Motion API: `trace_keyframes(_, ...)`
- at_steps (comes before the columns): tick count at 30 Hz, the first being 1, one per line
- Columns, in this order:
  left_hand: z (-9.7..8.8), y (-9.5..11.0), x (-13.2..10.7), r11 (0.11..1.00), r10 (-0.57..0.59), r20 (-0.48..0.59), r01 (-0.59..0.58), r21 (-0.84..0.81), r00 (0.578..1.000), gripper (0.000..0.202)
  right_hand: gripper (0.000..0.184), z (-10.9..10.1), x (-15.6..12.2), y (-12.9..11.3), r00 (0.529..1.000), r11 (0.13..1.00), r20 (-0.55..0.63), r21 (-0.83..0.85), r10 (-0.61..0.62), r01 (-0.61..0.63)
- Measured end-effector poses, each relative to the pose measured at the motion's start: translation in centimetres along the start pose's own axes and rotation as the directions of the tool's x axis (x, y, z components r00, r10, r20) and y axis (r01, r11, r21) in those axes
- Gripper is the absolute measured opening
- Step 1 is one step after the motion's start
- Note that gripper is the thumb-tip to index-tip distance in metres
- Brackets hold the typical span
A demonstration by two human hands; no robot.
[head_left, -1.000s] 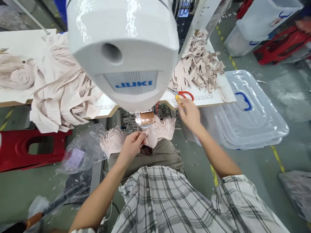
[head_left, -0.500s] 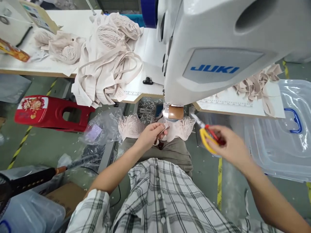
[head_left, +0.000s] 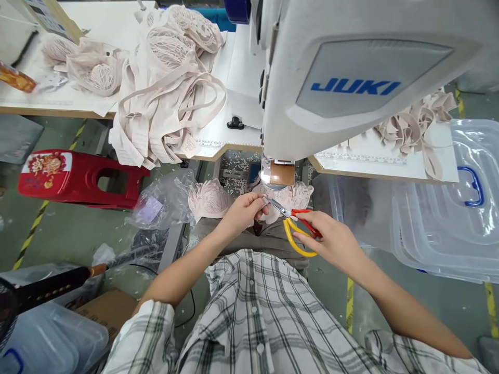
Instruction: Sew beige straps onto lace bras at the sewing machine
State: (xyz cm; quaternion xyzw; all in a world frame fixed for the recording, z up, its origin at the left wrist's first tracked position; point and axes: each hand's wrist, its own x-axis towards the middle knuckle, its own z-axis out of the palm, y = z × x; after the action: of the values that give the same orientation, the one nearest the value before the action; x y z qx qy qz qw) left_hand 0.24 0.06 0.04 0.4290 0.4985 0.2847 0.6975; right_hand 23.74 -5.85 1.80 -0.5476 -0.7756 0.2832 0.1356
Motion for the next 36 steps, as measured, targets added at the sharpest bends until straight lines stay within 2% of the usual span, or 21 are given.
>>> trace_keyframes(4, -0.7, -0.1, 0.0, 0.995, -0.046, 0.027, 0.048, -0.088, 0.999, 0.017, 0.03, -0.2, -0.8, 0.3, 0.995, 0.989, -0.008, 0.105, 0.102, -0.101)
trace_keyframes(7, -1.1, 0.1, 0.0, 0.974, -0.071, 0.071, 0.084, -0.212, 0.995, 0.029, 0.03, -0.2, -1.3, 0.4, 0.982, 0.967, -0.039, 0.184, 0.187, -0.177)
trace_keyframes(11, -1.1, 0.0, 0.1, 0.947, -0.057, 0.049, 0.069, -0.312, 0.997, 0.039, 0.036, 0.2, -0.9, 0.1, 0.984, 0.965, -0.014, 0.195, 0.18, -0.174)
trace_keyframes(14, -1.0, -0.3, 0.2, 0.968, -0.015, -0.018, 0.01, -0.252, 1.0, 0.041, 0.038, 0.7, -0.1, -0.3, 0.984, 0.963, 0.021, 0.204, 0.175, -0.176)
trace_keyframes(18, -0.8, -0.2, -0.1, 0.997, 0.044, -0.093, -0.05, -0.067, 0.995, 0.038, 0.04, 1.3, 1.3, -0.7, 0.985, 0.962, 0.042, 0.21, 0.167, -0.172)
trace_keyframes(21, -0.8, 0.1, -0.3, 0.997, 0.072, -0.123, -0.067, 0.041, 0.99, 0.033, 0.041, 1.3, 2.3, -0.9, 0.982, 0.954, 0.056, 0.232, 0.18, -0.188)
trace_keyframes(24, -0.9, 0.1, -0.4, 0.994, 0.078, -0.146, -0.067, 0.082, 0.986, 0.029, 0.038, 1.1, 2.9, -1.0, 0.971, 0.93, 0.094, 0.281, 0.219, -0.237)
trace_keyframes(31, -0.7, -0.7, -0.2, 0.993, 0.096, -0.182, -0.083, 0.079, 0.979, 0.031, 0.034, 1.2, 2.0, -0.5, 0.961, 0.893, 0.083, 0.357, 0.263, -0.275)
trace_keyframes(36, -0.6, -0.6, -0.6, 0.986, 0.048, -0.201, -0.079, -0.15, 0.978, 0.033, 0.035, 0.2, 0.4, 0.8, 0.935, 0.873, 0.05, 0.343, 0.351, -0.346)
